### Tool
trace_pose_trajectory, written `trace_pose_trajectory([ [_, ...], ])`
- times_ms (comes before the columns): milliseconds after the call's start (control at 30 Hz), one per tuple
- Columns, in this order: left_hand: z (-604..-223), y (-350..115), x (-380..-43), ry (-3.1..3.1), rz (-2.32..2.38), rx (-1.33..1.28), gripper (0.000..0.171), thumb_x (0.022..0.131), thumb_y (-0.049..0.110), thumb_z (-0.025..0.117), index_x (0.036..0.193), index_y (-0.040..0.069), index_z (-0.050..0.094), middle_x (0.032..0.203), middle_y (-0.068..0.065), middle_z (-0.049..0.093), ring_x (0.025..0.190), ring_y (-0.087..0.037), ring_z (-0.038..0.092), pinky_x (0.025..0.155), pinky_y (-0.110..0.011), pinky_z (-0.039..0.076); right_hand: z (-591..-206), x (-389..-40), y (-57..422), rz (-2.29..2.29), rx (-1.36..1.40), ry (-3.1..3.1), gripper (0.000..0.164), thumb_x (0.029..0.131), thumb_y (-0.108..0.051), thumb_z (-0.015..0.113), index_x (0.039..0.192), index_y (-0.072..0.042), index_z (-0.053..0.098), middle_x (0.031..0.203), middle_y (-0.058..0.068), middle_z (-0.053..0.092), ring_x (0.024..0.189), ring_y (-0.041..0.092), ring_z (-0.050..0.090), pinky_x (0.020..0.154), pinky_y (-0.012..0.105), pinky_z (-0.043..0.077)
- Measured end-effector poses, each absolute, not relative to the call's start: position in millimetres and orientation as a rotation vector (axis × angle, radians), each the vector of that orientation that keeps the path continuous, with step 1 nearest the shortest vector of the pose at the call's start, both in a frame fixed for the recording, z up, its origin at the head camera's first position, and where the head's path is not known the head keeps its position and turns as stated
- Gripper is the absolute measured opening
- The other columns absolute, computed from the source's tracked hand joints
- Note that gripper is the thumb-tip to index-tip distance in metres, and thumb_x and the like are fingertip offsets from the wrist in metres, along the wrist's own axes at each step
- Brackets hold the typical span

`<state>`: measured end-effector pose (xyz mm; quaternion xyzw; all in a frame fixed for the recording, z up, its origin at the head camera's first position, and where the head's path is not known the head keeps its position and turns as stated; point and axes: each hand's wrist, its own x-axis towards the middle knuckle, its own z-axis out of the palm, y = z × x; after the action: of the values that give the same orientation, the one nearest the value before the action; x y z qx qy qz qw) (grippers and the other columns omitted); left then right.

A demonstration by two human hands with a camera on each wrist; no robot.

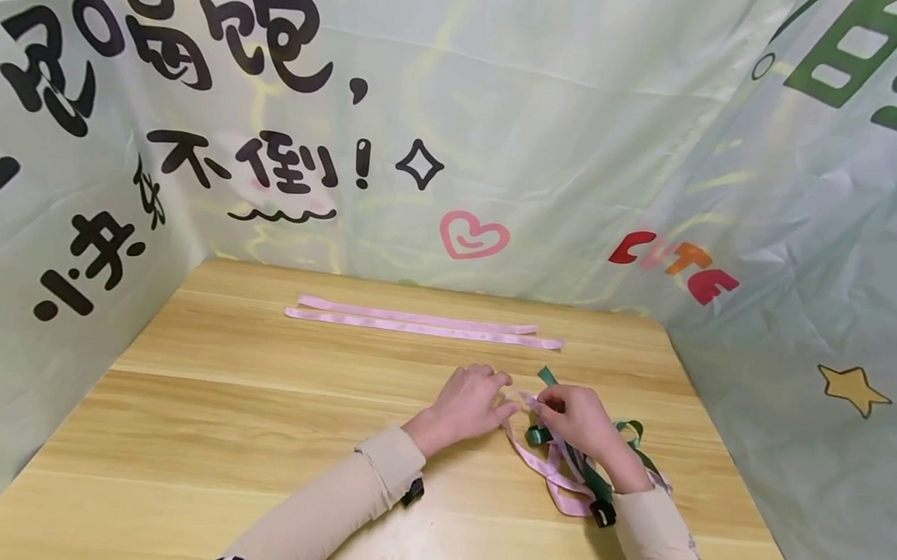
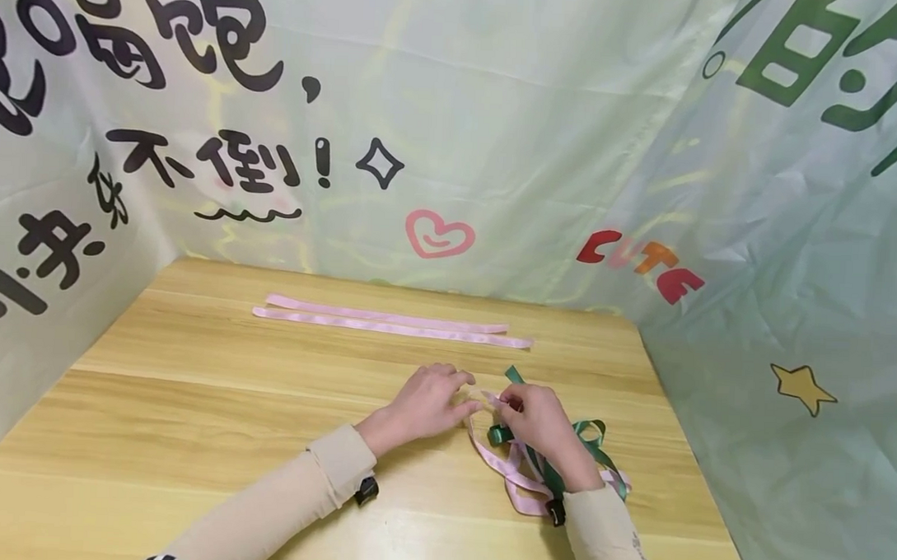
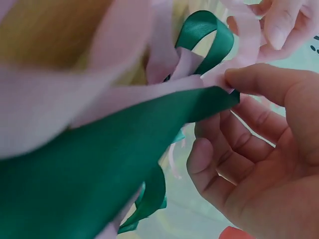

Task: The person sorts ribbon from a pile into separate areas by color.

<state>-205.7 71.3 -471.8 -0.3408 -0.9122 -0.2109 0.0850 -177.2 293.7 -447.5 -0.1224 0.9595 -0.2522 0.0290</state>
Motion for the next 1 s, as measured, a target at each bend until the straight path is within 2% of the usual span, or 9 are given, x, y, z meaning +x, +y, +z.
trace_pose_trajectory([
  [100,-472,73,-204,-2.718,-0.61,-1.04,0.043,0.103,0.048,0.065,0.126,0.013,0.073,0.108,-0.004,0.076,0.097,-0.021,0.071,0.086,-0.039,0.059,-444,-177,291,-0.791,-0.4,2.95,0.012,0.1,-0.017,0.07,0.091,-0.011,0.074,0.074,-0.005,0.062,0.063,0.011,0.051,0.058,0.026,0.042],
  [267,-475,76,-205,-2.667,-0.576,-1.06,0.013,0.098,0.024,0.069,0.105,0.014,0.074,0.091,0.0,0.071,0.079,-0.016,0.064,0.07,-0.028,0.049,-440,-178,286,-0.815,-0.403,2.936,0.012,0.099,-0.016,0.071,0.09,-0.01,0.074,0.074,-0.005,0.062,0.063,0.011,0.051,0.059,0.025,0.043],
  [367,-476,76,-205,-2.655,-0.584,-1.055,0.005,0.094,0.016,0.068,0.096,0.015,0.072,0.085,0.001,0.068,0.074,-0.015,0.06,0.066,-0.026,0.042,-439,-177,285,-0.823,-0.413,2.928,0.011,0.099,-0.016,0.07,0.09,-0.011,0.074,0.075,-0.005,0.063,0.064,0.01,0.052,0.06,0.025,0.044],
  [500,-476,74,-206,-2.658,-0.588,-1.042,0.007,0.096,0.016,0.067,0.09,0.016,0.07,0.078,0.002,0.064,0.07,-0.013,0.056,0.064,-0.025,0.039,-437,-176,286,-0.872,-0.445,2.906,0.008,0.1,-0.015,0.069,0.093,-0.012,0.072,0.079,-0.003,0.067,0.064,0.01,0.053,0.06,0.024,0.045],
  [700,-478,68,-206,-2.637,-0.595,-1.022,0.01,0.096,0.017,0.067,0.086,0.016,0.068,0.073,0.003,0.061,0.066,-0.012,0.055,0.061,-0.024,0.037,-435,-177,285,-1.019,-0.466,2.847,0.004,0.101,-0.013,0.065,0.103,-0.011,0.068,0.096,0.01,0.077,0.06,0.01,0.058,0.055,0.026,0.048],
  [867,-478,62,-207,-2.626,-0.606,-1.008,0.009,0.096,0.015,0.066,0.088,0.015,0.068,0.072,0.005,0.063,0.063,-0.009,0.053,0.06,-0.024,0.037,-433,-177,284,-1.047,-0.455,2.868,0.008,0.103,-0.013,0.064,0.108,-0.009,0.07,0.098,0.011,0.079,0.071,0.014,0.067,0.06,0.025,0.05],
  [1000,-477,57,-208,-2.661,-0.639,-1.001,0.009,0.099,0.013,0.064,0.091,0.015,0.068,0.074,0.005,0.066,0.062,-0.008,0.054,0.061,-0.023,0.038,-433,-178,285,-1.051,-0.469,2.907,0.011,0.103,-0.011,0.065,0.11,-0.006,0.072,0.099,0.012,0.08,0.08,0.024,0.075,0.063,0.025,0.051],
])
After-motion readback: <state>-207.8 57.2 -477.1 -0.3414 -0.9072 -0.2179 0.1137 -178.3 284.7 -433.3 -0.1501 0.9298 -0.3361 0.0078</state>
